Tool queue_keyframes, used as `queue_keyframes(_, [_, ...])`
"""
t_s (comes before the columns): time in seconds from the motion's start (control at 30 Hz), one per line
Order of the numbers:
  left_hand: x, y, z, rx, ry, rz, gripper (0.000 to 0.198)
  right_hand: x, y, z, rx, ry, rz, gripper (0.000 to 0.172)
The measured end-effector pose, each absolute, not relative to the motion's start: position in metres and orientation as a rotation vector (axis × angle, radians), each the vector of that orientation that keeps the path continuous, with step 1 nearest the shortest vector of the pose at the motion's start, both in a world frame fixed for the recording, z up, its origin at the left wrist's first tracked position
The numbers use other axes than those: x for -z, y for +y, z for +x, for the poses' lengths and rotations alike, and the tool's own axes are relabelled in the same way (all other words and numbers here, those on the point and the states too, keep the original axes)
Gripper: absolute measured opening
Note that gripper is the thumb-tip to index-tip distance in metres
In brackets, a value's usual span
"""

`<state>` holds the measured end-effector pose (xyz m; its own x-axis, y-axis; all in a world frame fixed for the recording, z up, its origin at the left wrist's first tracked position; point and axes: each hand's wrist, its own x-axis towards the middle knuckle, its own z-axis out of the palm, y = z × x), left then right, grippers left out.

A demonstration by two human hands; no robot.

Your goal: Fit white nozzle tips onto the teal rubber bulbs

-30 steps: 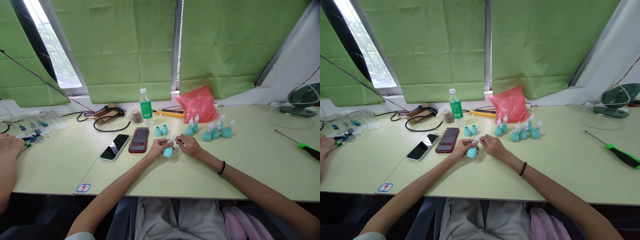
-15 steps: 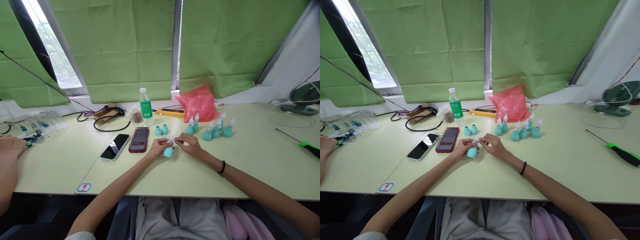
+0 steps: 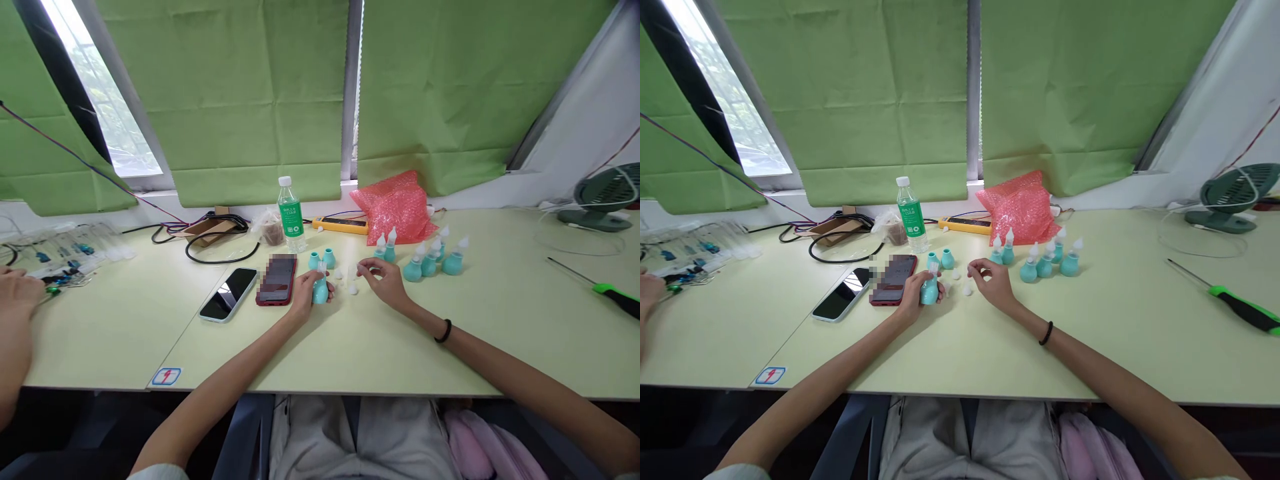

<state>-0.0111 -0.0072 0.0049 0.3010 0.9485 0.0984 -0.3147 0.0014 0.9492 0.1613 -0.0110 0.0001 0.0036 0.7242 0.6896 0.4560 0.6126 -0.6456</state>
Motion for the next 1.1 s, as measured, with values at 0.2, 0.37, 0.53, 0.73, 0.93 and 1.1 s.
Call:
queue_keyframes(0.2, [-0.005,-0.005,-0.011,-1.261,0.783,1.227,0.025,0.009,-0.005,0.162,0.119,-2.046,-0.976,0.014])
queue_keyframes(0.37, [-0.006,-0.008,-0.008,-1.226,0.819,1.24,0.026,0.017,0.001,0.164,0.142,-2.057,-1.035,0.015])
queue_keyframes(0.53, [-0.007,-0.008,-0.007,-1.157,0.877,1.286,0.025,0.017,0.001,0.165,0.061,-2.002,-1.005,0.013])
queue_keyframes(0.73, [-0.007,-0.016,-0.005,-1.098,0.922,1.568,0.024,0.001,-0.015,0.155,-0.291,-1.767,-1.046,0.019])
queue_keyframes(0.93, [-0.005,-0.028,-0.001,-0.98,0.896,1.899,0.024,-0.007,-0.029,0.146,-0.727,-1.819,-1.044,0.025])
queue_keyframes(1.1, [-0.004,-0.028,-0.001,-0.811,0.848,2.002,0.025,-0.004,-0.03,0.145,-0.539,-1.927,-1.092,0.036])
